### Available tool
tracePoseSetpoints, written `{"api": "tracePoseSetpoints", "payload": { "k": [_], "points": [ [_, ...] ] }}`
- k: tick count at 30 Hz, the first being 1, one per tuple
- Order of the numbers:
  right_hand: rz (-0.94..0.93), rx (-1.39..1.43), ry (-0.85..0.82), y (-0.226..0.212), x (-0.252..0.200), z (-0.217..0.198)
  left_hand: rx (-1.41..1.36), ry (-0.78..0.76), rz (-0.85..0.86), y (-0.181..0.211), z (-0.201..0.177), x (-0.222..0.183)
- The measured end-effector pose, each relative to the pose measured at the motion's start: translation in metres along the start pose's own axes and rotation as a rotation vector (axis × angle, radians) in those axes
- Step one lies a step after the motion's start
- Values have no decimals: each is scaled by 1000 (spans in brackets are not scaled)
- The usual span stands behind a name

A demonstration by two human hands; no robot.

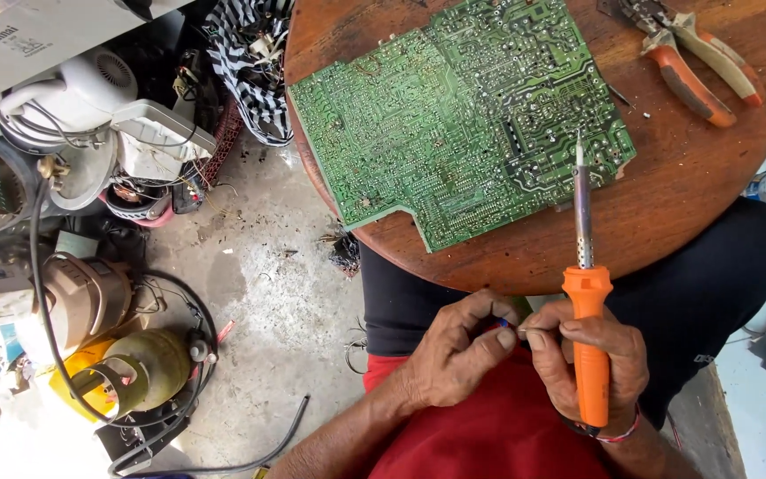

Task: A person uses a soldering iron to repair or desolder components on a large green circuit board.

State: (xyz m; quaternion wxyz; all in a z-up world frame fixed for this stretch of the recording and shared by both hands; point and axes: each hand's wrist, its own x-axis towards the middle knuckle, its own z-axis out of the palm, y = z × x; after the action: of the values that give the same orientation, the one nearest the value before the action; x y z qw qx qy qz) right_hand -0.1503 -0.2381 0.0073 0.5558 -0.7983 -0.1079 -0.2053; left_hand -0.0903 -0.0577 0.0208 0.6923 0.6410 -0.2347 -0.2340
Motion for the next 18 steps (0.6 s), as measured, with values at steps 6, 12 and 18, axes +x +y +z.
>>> {"api": "tracePoseSetpoints", "payload": {
  "k": [6, 12, 18],
  "points": [
    [52, 19, 120, 3, 3, 10, -155, 136, -177, -6, 13, -3],
    [3, 43, 165, 5, -1, 13, -200, 257, -95, -5, 10, -3],
    [13, 27, 178, 4, 0, 16, -31, 203, 52, -3, 1, 2]
  ]
}}
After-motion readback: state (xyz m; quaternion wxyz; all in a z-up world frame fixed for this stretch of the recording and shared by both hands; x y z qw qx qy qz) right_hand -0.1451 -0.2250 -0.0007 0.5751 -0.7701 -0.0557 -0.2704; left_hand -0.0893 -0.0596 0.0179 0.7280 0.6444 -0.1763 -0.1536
